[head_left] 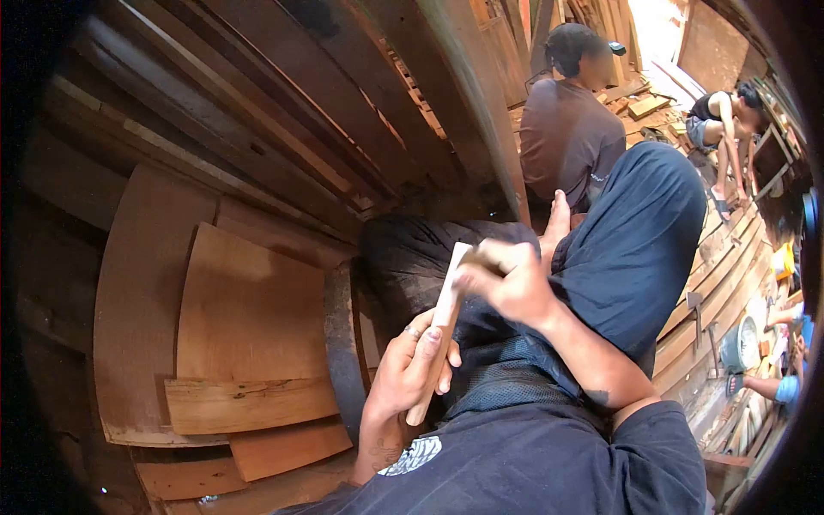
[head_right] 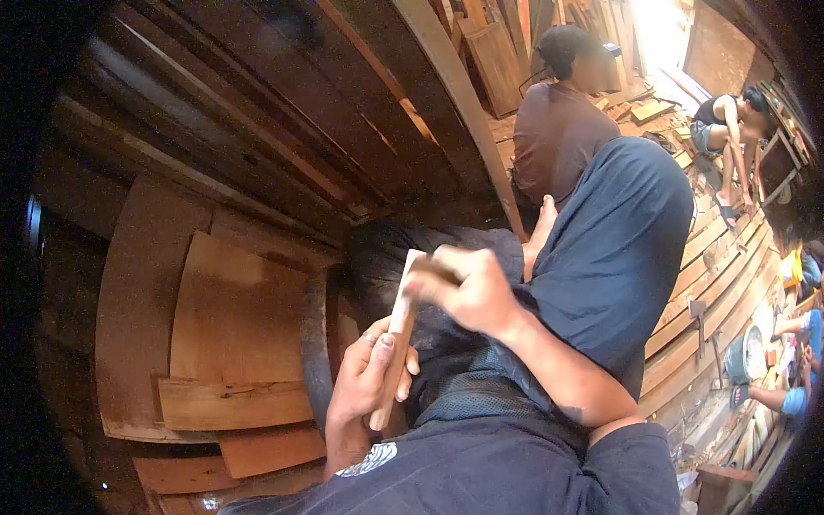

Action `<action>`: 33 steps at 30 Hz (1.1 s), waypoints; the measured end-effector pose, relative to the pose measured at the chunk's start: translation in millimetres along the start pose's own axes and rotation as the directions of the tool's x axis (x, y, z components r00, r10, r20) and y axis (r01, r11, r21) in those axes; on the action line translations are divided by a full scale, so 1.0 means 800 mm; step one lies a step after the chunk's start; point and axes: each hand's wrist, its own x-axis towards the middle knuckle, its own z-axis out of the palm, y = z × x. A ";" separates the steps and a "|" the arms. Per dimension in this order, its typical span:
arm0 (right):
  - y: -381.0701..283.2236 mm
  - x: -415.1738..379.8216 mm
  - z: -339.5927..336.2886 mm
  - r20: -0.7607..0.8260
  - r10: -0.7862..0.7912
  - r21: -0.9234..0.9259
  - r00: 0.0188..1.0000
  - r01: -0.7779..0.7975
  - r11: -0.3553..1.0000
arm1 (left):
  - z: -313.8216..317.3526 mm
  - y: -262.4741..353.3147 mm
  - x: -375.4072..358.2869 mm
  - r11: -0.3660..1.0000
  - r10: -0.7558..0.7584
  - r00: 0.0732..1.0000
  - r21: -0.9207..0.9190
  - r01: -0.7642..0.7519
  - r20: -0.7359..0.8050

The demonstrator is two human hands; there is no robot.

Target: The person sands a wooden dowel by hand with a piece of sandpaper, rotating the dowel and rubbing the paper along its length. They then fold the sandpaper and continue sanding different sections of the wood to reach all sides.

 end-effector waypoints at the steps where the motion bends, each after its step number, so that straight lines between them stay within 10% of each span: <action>1: 0.002 -0.005 0.007 0.102 -0.058 0.085 0.993 0.049 0.995 | 0.000 -0.001 0.000 1.000 0.009 1.000 -0.023 -0.009 0.005; 3: 0.009 -0.010 0.008 0.285 0.008 0.037 0.958 -0.019 0.999 | -0.005 -0.002 0.000 0.998 0.046 0.999 0.035 -0.045 -0.028; 9: 0.001 0.006 -0.001 -0.182 0.051 0.039 0.982 -0.045 0.998 | 0.000 -0.005 0.001 0.994 -0.006 0.999 0.104 0.011 -0.047; 13: 0.002 -0.010 0.009 0.230 -0.001 0.018 0.973 -0.003 1.000 | 0.000 -0.001 -0.001 0.990 0.006 0.996 0.140 0.007 -0.093; 17: 0.012 0.009 -0.005 -0.121 0.178 0.176 0.977 -0.155 0.972 | -0.001 0.000 -0.003 0.991 -0.025 0.997 0.129 0.034 -0.070; 23: 0.005 -0.011 0.008 0.345 0.115 0.190 0.931 -0.190 0.963 | -0.002 0.000 -0.001 0.996 -0.005 0.994 0.092 0.015 -0.105; 28: 0.009 0.011 -0.009 -0.094 0.219 0.160 0.971 -0.203 0.966 | 0.003 -0.006 0.000 1.000 -0.008 0.998 0.018 0.009 -0.060; 33: 0.005 -0.009 0.006 0.277 0.193 0.108 0.941 -0.229 0.967 | 0.000 -0.007 0.003 0.998 0.049 0.990 0.034 -0.045 -0.131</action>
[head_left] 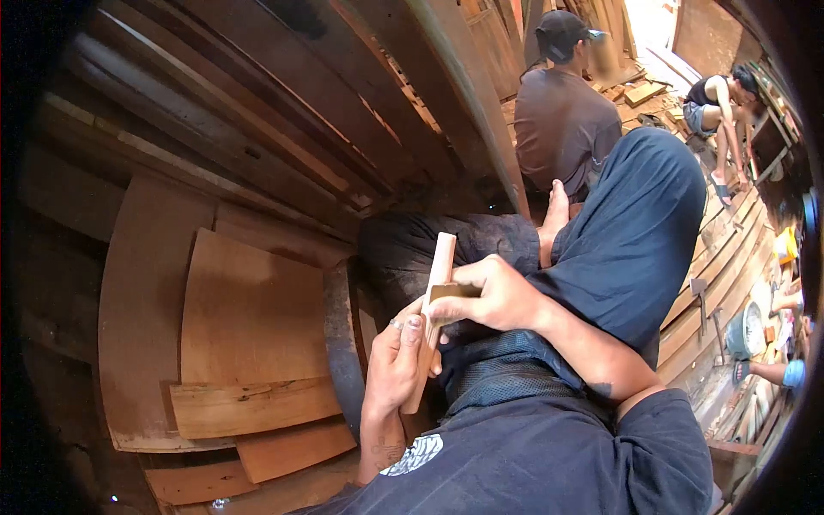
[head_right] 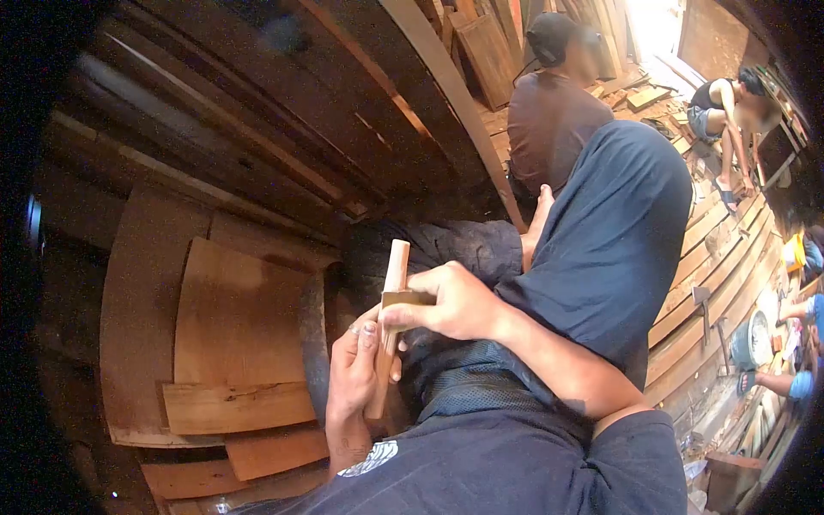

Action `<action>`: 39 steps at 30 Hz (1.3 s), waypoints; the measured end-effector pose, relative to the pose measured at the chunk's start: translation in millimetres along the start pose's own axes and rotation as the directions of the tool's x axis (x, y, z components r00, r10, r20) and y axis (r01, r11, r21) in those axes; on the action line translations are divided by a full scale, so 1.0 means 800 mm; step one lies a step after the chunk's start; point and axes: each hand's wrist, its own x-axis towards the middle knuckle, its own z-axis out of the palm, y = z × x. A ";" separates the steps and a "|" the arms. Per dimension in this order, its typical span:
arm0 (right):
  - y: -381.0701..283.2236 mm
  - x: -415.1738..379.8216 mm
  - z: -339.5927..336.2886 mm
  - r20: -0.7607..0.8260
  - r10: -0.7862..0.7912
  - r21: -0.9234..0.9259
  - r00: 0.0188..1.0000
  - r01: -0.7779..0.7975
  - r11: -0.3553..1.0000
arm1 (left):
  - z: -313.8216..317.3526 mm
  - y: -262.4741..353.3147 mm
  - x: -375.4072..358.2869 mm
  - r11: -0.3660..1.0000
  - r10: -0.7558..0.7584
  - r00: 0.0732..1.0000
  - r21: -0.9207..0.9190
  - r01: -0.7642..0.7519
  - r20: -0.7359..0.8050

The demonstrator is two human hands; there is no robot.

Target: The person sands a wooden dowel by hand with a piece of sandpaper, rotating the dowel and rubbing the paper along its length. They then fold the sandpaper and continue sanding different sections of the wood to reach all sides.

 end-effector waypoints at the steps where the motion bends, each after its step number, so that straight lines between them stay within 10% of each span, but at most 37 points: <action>1: 0.001 0.005 0.000 -0.083 0.014 0.068 0.996 -0.009 0.998 | 0.000 0.001 -0.001 1.000 0.009 1.000 0.007 -0.009 0.001; 4: -0.011 0.011 -0.020 -0.238 0.057 0.139 0.970 -0.024 0.990 | 0.004 0.002 0.000 1.000 -0.010 1.000 -0.014 0.010 0.027; 8: -0.009 -0.004 -0.002 0.184 0.052 0.007 0.982 -0.054 0.999 | 0.002 -0.006 0.002 1.000 0.025 0.999 0.008 -0.024 -0.024; 14: -0.008 0.011 -0.020 -0.227 0.047 0.200 0.973 -0.001 0.980 | 0.005 0.004 0.000 1.000 0.011 0.999 -0.003 -0.011 0.039; 18: -0.004 0.001 -0.003 0.238 0.112 0.006 0.965 -0.117 0.993 | 0.002 0.000 0.001 0.999 0.022 0.999 0.028 -0.021 -0.030; 24: 0.001 0.011 -0.016 -0.194 0.058 0.255 0.979 -0.007 0.967 | 0.008 0.003 -0.002 0.998 0.003 1.000 0.066 -0.004 0.021; 28: 0.002 -0.001 0.000 0.163 0.024 -0.079 0.986 -0.012 0.997 | -0.002 0.003 -0.002 0.998 -0.038 0.999 0.045 0.038 -0.012; 32: -0.005 0.015 -0.018 -0.209 0.042 0.161 0.977 -0.008 0.987 | 0.003 0.009 -0.003 0.997 -0.063 0.996 0.045 0.061 0.064; 36: -0.019 -0.003 -0.004 0.136 0.063 -0.011 0.989 -0.062 0.998 | 0.000 0.003 -0.002 0.999 -0.041 0.999 0.026 0.041 0.028; 39: -0.008 0.008 -0.014 -0.039 0.074 -0.119 0.996 -0.078 0.990 | 0.002 0.005 -0.005 0.998 -0.058 0.998 0.040 0.058 0.006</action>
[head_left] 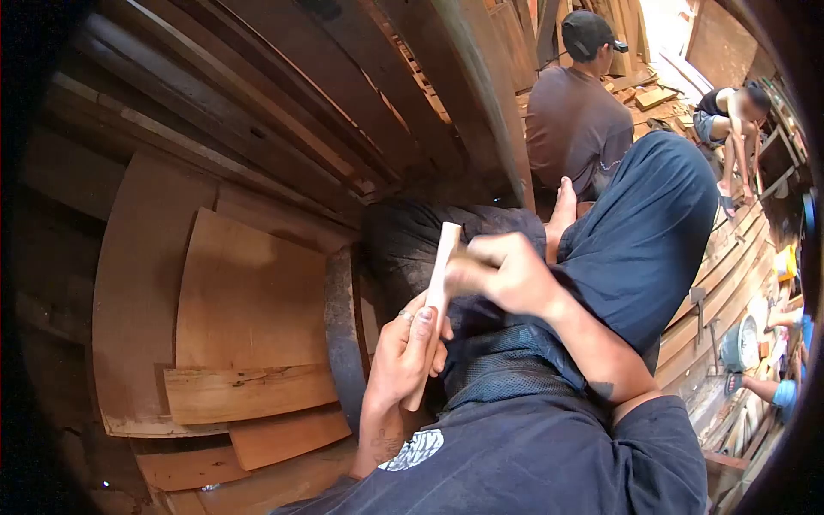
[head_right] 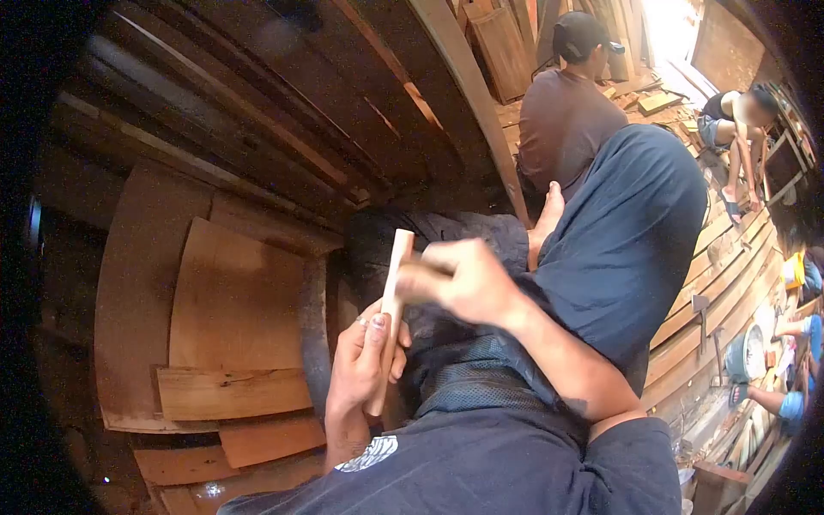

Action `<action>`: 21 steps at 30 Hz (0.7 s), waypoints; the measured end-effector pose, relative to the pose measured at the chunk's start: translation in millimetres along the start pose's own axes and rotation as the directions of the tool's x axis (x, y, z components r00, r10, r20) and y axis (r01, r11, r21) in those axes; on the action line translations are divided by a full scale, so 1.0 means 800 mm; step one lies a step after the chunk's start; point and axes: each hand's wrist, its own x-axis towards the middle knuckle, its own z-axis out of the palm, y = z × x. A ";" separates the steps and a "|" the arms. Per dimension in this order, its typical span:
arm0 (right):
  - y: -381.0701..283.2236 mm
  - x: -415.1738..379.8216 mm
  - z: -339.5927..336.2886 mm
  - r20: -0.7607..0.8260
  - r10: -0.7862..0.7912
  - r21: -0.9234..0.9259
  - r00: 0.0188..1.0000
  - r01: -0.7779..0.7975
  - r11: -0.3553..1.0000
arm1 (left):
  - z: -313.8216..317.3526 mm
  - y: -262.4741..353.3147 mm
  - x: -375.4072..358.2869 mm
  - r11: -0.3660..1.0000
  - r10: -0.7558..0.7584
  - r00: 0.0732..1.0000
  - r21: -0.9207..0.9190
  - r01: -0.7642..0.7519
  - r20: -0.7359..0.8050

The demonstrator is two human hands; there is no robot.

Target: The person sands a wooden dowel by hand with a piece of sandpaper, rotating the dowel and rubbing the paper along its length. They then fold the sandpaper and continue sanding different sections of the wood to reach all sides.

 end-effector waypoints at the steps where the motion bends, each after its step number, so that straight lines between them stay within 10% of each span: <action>1: 0.004 0.008 0.004 -0.232 -0.079 0.126 0.969 0.111 0.986 | 0.002 0.001 0.001 1.000 -0.011 1.000 -0.007 0.011 0.002; 3: 0.009 0.009 -0.006 -0.280 -0.053 0.097 0.959 0.083 0.992 | 0.003 0.006 0.002 1.000 -0.008 1.000 0.021 0.007 0.029; 7: -0.001 -0.010 0.011 0.247 -0.032 -0.004 0.968 0.034 0.999 | -0.001 -0.001 0.002 1.000 -0.010 0.999 0.025 0.011 -0.035; 11: 0.008 0.007 0.010 -0.161 -0.012 0.249 0.987 0.052 0.967 | 0.001 0.001 0.000 0.999 -0.041 0.999 0.034 0.041 0.001; 14: 0.015 0.004 0.004 -0.149 0.021 0.164 0.989 0.003 0.987 | 0.002 0.000 0.002 0.998 -0.058 0.998 0.032 0.057 0.013; 17: 0.020 -0.007 0.015 0.224 -0.023 0.083 0.974 0.005 0.997 | 0.000 -0.002 0.002 0.998 -0.047 0.999 0.038 0.047 -0.010; 21: 0.001 0.011 -0.012 -0.126 0.013 0.206 0.992 0.013 0.978 | 0.000 -0.002 0.000 0.998 -0.033 0.999 0.053 0.031 0.029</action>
